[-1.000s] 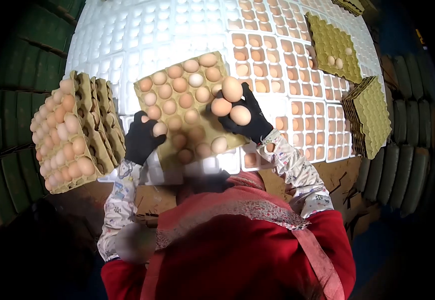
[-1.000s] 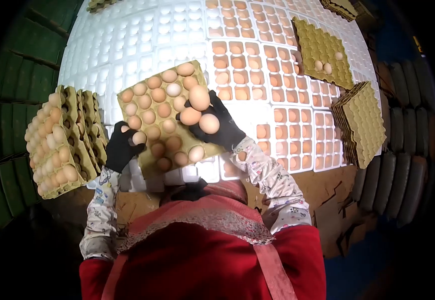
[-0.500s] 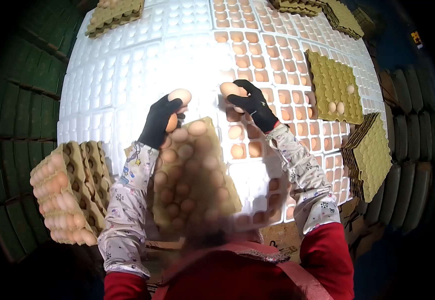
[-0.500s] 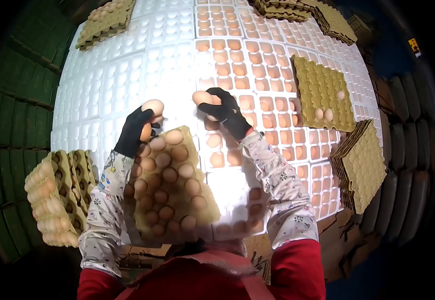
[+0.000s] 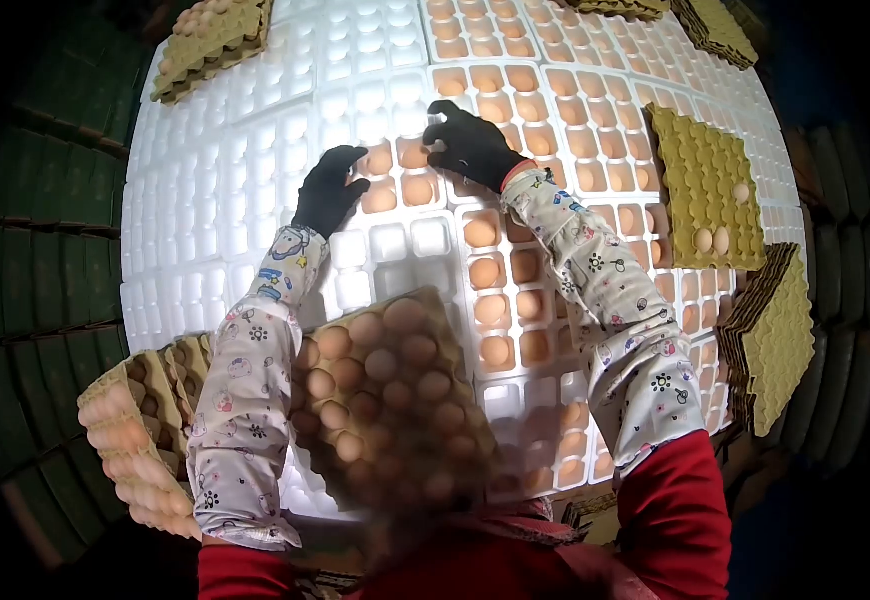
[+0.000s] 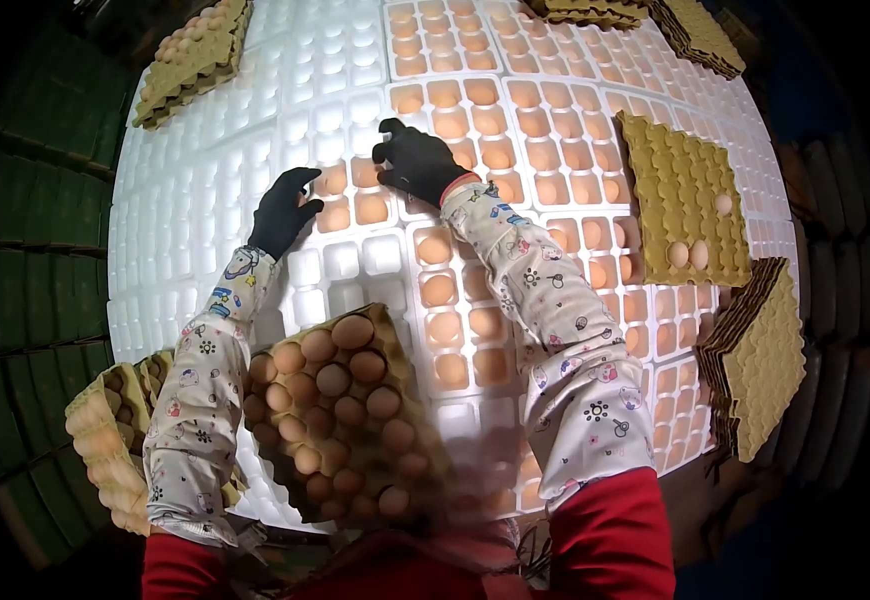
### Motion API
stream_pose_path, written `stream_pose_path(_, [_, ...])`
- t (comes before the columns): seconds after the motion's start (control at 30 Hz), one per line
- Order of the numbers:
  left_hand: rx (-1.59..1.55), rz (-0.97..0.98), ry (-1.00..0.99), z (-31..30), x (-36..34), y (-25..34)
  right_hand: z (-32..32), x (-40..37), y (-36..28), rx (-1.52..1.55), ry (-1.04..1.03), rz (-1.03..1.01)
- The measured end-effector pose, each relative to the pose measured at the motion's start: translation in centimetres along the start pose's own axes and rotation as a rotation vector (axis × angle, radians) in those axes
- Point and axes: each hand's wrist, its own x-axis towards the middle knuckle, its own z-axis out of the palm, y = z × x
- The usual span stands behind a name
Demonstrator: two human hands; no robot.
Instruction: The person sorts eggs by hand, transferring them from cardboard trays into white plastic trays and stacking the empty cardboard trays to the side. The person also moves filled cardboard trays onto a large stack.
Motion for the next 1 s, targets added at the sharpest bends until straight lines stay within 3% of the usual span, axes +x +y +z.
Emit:
stream_pose_path(0.07, [-0.340, -0.471, -0.151, -0.9, -1.9, 1.2, 0.8, -1.2, 2.1, 0.120, 0.094, 0.083])
stream_pose_path(0.13, [-0.136, -0.012, 0.071, -0.3, -4.7, -1.2, 0.9, -3.1, 2.2, 0.062, 0.180, 0.057])
stream_pose_path(0.2, [-0.068, 0.017, 0.208, -2.3, -8.2, -0.2, 0.7, -6.1, 0.9, 0.249, 0.330, 0.043])
stream_pose_path(0.23, [-0.107, -0.009, 0.251, -3.7, -10.8, 0.4, -0.1, -8.3, -1.3, 0.304, 0.310, 0.085])
stream_pose_path(0.3, [-0.015, -0.208, 0.396, -6.2, -18.0, 2.7, -1.3, -14.3, -6.7, 0.707, 0.135, 0.389])
stream_pose_path(0.33, [-0.073, -0.341, 0.476, -6.5, -22.5, 2.6, 0.9, -17.7, -7.8, 0.917, 0.120, 0.384])
stream_pose_path(0.4, [-0.042, -0.516, 0.541, -6.2, -31.4, 3.0, 0.6, -23.9, -13.8, 0.728, -0.012, 0.547])
stream_pose_path(0.47, [-0.221, -0.646, 0.381, -4.6, -41.1, -1.8, 3.5, -29.7, -17.2, 0.712, 0.096, 0.498])
stream_pose_path(0.53, [-0.659, -0.936, 0.211, -3.4, -44.5, 0.3, 6.2, -33.1, -19.4, 0.742, 0.186, 0.598])
stream_pose_path(0.57, [-0.698, -0.944, 0.168, -2.5, -44.0, 2.1, 7.0, -33.3, -20.3, 0.622, 0.225, 0.649])
stream_pose_path(0.6, [-0.602, -0.786, 0.177, -0.6, -45.1, 0.7, 7.4, -33.1, -21.0, 0.506, 0.261, 0.688])
stream_pose_path(0.63, [-0.462, -0.666, 0.157, 1.0, -45.7, -1.7, 6.5, -32.3, -21.7, 0.589, 0.219, 0.752])
stream_pose_path(0.67, [-0.316, -0.547, 0.142, 1.6, -45.9, -3.1, 7.1, -32.3, -21.1, 0.551, 0.202, 0.672])
stream_pose_path(0.7, [-0.314, -0.534, 0.148, 1.6, -45.4, -1.9, 7.3, -31.7, -21.3, 0.541, 0.197, 0.717])
stream_pose_path(0.77, [-0.529, -0.772, 0.375, 1.7, -43.0, 1.6, 7.9, -30.5, -22.0, 0.535, 0.208, 0.747])
stream_pose_path(0.9, [-0.749, -0.549, 0.441, 1.4, -42.0, 2.3, 8.4, -30.3, -22.6, 0.657, 0.343, 0.816])
stream_pose_path(1.0, [-0.829, -0.599, 0.437, -0.9, -41.7, 7.6, 7.7, -31.3, -21.7, 0.776, 0.435, 0.753])
